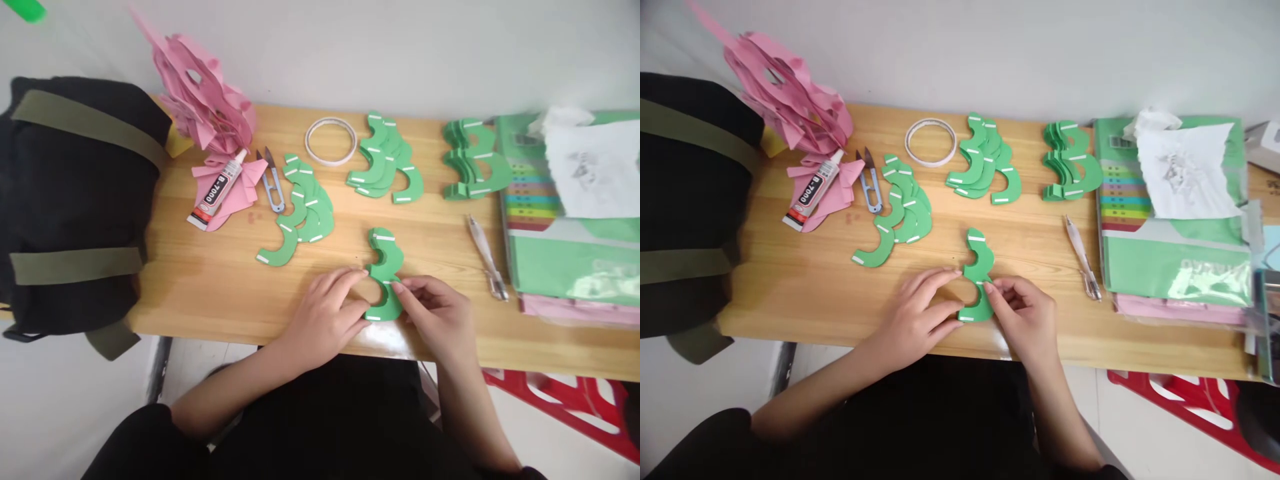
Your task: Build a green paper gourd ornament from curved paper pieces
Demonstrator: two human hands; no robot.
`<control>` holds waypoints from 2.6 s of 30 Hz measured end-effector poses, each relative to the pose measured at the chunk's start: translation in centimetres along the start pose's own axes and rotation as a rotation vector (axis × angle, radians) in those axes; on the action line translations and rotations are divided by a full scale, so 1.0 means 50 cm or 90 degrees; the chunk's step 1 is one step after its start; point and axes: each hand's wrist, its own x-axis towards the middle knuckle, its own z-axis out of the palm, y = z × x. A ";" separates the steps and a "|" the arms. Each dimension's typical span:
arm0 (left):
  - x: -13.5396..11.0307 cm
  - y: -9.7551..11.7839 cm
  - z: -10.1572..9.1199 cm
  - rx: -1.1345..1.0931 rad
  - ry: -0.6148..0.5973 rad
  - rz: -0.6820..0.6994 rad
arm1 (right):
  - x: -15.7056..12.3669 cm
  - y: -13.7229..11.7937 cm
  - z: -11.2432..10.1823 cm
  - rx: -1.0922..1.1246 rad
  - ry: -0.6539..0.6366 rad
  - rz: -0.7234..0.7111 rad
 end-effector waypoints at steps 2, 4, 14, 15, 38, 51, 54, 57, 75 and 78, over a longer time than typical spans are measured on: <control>0.000 -0.001 0.000 -0.001 -0.002 0.005 | -0.001 0.001 0.000 -0.008 0.006 0.001; 0.001 -0.001 -0.002 0.003 -0.009 0.014 | -0.002 0.003 0.000 -0.020 0.008 -0.002; 0.006 0.001 -0.007 0.041 -0.071 0.027 | -0.007 -0.005 0.007 -0.104 0.032 -0.020; 0.006 0.001 -0.007 0.045 -0.072 0.029 | -0.008 -0.006 0.008 -0.109 0.034 -0.017; 0.004 0.001 -0.002 0.081 -0.018 0.071 | -0.011 -0.003 0.016 -0.157 0.067 -0.042; 0.005 0.000 -0.003 0.088 -0.037 0.067 | -0.010 -0.008 0.025 -0.229 0.092 -0.098; 0.004 0.002 -0.003 0.106 -0.039 0.067 | -0.011 -0.007 0.027 -0.244 0.098 -0.101; 0.002 0.005 -0.002 0.133 -0.046 0.065 | -0.012 -0.006 0.029 -0.251 0.107 -0.112; -0.002 0.009 0.002 0.188 -0.041 0.081 | -0.015 -0.002 0.040 -0.302 0.142 -0.145; -0.002 0.009 0.002 0.179 -0.056 0.073 | -0.015 -0.003 0.041 -0.312 0.144 -0.149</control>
